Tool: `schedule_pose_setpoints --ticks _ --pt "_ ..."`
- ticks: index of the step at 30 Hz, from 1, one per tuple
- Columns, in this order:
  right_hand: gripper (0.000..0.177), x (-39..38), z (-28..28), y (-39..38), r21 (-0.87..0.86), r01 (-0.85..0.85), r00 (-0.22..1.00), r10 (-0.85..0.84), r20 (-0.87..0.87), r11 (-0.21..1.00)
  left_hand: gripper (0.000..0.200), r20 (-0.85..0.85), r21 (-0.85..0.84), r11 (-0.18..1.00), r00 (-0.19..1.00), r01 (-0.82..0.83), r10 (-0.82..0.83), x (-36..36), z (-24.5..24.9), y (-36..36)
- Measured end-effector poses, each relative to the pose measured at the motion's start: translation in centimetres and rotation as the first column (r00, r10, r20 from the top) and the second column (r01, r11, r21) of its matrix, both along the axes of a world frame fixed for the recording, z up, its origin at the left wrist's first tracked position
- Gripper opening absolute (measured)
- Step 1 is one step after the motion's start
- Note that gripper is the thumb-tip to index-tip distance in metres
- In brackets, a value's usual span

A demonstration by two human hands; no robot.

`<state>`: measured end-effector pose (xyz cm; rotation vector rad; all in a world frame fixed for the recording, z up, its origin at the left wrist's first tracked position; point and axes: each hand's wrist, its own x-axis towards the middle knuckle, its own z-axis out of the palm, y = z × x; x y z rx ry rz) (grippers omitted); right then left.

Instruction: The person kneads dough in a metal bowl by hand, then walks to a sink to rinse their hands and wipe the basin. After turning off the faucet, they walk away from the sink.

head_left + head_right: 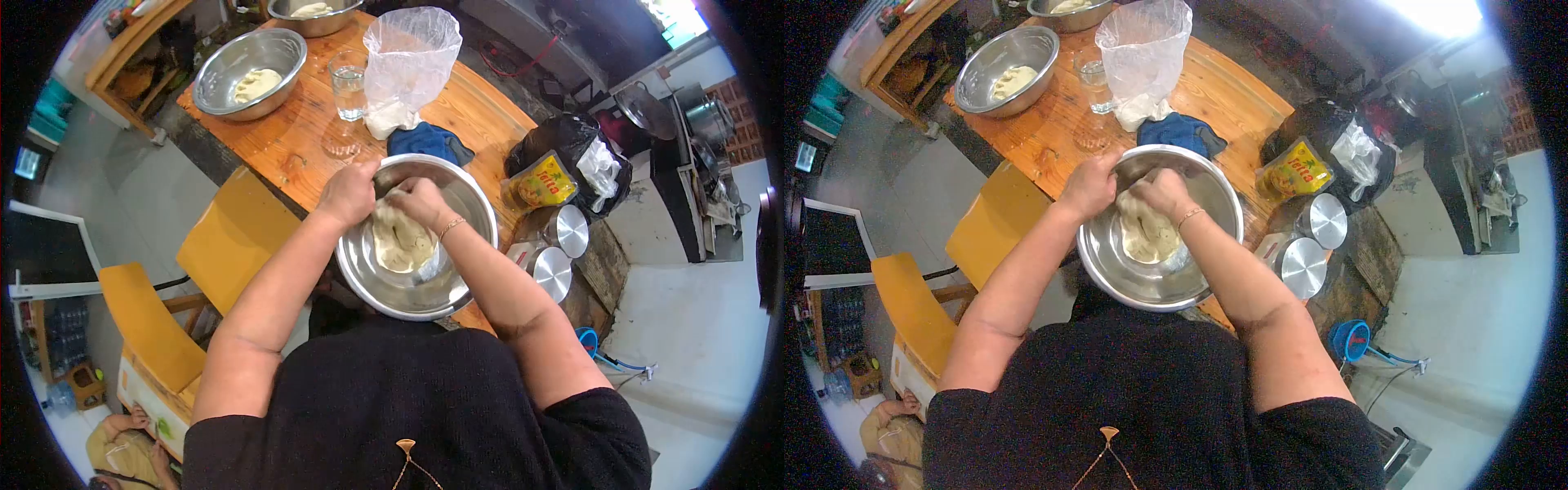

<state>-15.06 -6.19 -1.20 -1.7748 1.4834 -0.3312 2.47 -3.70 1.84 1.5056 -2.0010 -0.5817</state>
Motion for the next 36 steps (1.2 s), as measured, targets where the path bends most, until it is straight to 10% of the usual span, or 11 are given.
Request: schedule_pose_setpoints --ticks 4,6,12,25,29,33,35,36 --pt "0.03 1.0 5.6 3.7 -0.033 -0.241 0.961 0.234 -0.147 0.97 0.037 0.015 0.052 0.999 1.0 0.01 -0.011 0.2 0.2 -0.2" --pt "0.024 -0.2 7.8 6.5 -0.415 -0.568 0.791 0.332 -0.514 0.711 0.037 -0.012 0.053 0.999 1.0 0.01 -0.009 0.2 0.7 0.0" --pt "0.018 -2.9 6.2 9.1 0.208 -0.46 0.682 0.494 -0.539 0.863 0.036 -0.048 0.039 0.999 0.998 0.033 -0.031 0.2 -0.3 -0.4" --pt "0.015 3.8 0.4 4.9 0.1 -0.31 0.654 0.289 -0.699 0.945 0.044 -0.033 0.018 0.998 0.998 0.053 -0.052 0.3 -1.0 -0.6" --pt "0.017 3.4 0.1 3.2 -0.148 -0.086 0.809 -0.017 -0.587 0.985 0.045 -0.082 0.13 0.991 0.996 0.043 -0.032 0.4 -0.6 -1.1" --pt "0.018 2.0 4.0 2.0 0.065 0.07 0.877 -0.03 -0.48 0.995 0.047 -0.013 0.158 0.987 1.0 -0.006 0.009 0.0 -0.7 -1.3" --pt "0.02 0.3 5.3 2.4 0.481 0.176 0.98 -0.198 -0.005 0.859 0.048 0.019 0.232 0.973 1.0 -0.002 -0.003 0.0 0.6 -1.4" --pt "0.025 -0.8 5.1 3.4 0.425 0.139 0.968 -0.213 0.132 0.894 0.048 0.018 0.235 0.972 1.0 0.009 -0.013 -0.1 0.9 -1.3"
